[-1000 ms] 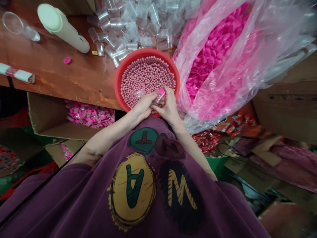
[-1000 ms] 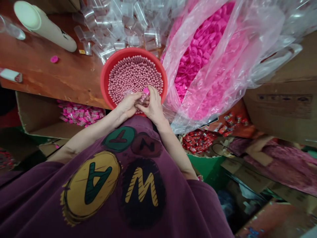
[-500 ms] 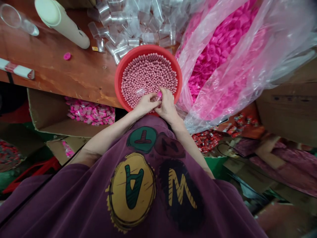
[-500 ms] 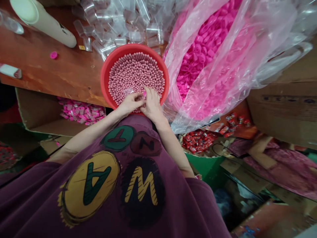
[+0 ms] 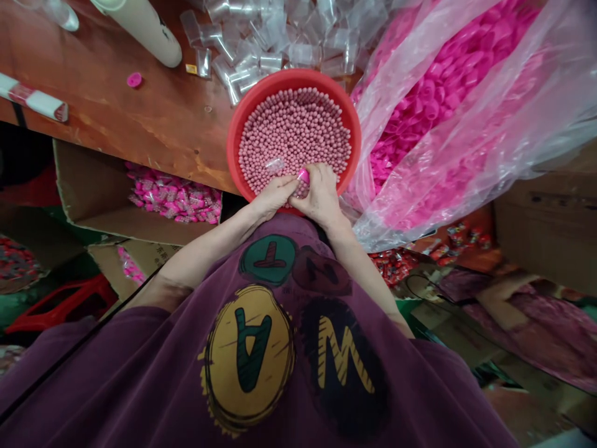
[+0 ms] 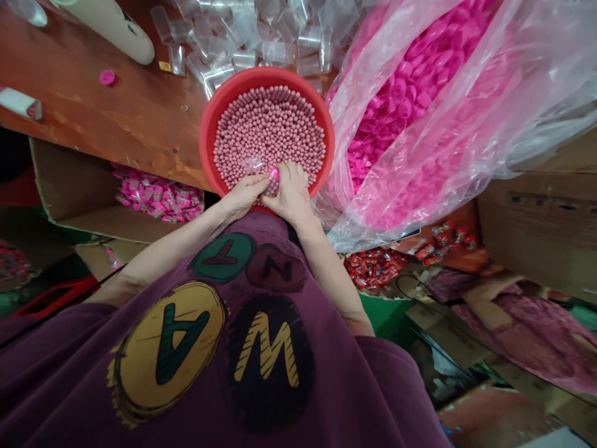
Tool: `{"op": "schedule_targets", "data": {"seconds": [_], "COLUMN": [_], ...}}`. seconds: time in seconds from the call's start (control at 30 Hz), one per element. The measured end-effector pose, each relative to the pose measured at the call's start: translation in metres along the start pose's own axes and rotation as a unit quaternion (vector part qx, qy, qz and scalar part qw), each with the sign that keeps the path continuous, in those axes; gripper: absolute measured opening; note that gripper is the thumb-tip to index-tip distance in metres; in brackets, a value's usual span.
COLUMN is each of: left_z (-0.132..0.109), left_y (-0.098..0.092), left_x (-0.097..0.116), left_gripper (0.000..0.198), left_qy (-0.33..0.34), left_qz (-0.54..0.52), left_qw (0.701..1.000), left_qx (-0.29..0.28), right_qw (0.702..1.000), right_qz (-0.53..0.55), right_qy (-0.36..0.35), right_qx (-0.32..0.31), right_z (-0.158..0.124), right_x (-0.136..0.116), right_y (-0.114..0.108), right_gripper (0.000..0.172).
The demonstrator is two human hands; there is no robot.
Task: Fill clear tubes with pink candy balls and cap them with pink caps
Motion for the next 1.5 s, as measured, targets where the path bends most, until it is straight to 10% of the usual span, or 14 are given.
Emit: {"op": "schedule_targets", "data": {"seconds": [0.2, 0.37, 0.5, 0.73, 0.9, 0.97, 1.03, 1.17, 1.3, 1.5], "left_z": [-0.012, -0.048, -0.076, -0.069, -0.092, -0.086, -0.060, -0.003, 0.023, 0.034], "left_y": [-0.028, -0.090, -0.142, -0.153, -0.195, -0.173, -0.124, -0.024, 0.008, 0.005], "left_x": [-0.004, 0.038, 0.070, 0.068, 0.087, 0.098, 0.096, 0.056, 0.037, 0.050], "left_gripper": [0.015, 0.010, 0.012, 0.032, 0.039, 0.050, 0.048, 0.044, 0.032, 0.028], "left_qy": [0.025, 0.188, 0.223, 0.151, 0.276, 0.355, 0.387, 0.268, 0.178, 0.101], "left_qz": [0.032, 0.070, 0.057, -0.001, 0.236, 0.351, 0.430, 0.539, 0.658, 0.803], "left_qw": [0.997, 0.970, 0.944, 0.974, 0.849, 0.792, 0.793, 0.788, 0.710, 0.564], "left_qx": [0.061, 0.140, 0.235, 0.168, 0.384, 0.351, 0.193, -0.127, -0.176, -0.164], "right_qw": [0.997, 0.987, 0.997, 0.996, 0.959, 0.929, 0.907, 0.907, 0.908, 0.901], "right_qz": [-0.019, 0.105, 0.048, 0.091, 0.268, 0.341, 0.387, 0.386, 0.382, 0.390], "right_qy": [-0.026, -0.082, -0.014, -0.019, 0.085, 0.127, 0.129, 0.054, 0.058, 0.165], "right_qx": [-0.072, -0.086, -0.062, -0.009, -0.040, -0.069, -0.108, -0.161, -0.165, -0.096], "right_z": [0.003, 0.024, 0.053, 0.067, 0.051, 0.045, 0.039, 0.029, 0.018, 0.006], "right_x": [-0.029, -0.036, -0.008, 0.004, 0.021, 0.026, 0.025, 0.019, 0.020, 0.025], "right_y": [0.023, 0.052, 0.075, 0.085, 0.082, 0.079, 0.071, 0.045, 0.038, 0.043], "right_gripper": [0.060, 0.093, 0.068, 0.026, 0.051, 0.058, 0.056, 0.047, 0.036, 0.035]}}
Point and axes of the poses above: each hand's wrist, its own z-axis towards the middle knuckle, its own y-axis out of the palm, x = y × z, the point moved 6 cm from there along z, towards the middle knuckle, and after that the axes turned 15 degrees about -z, right-handed, at the moved point
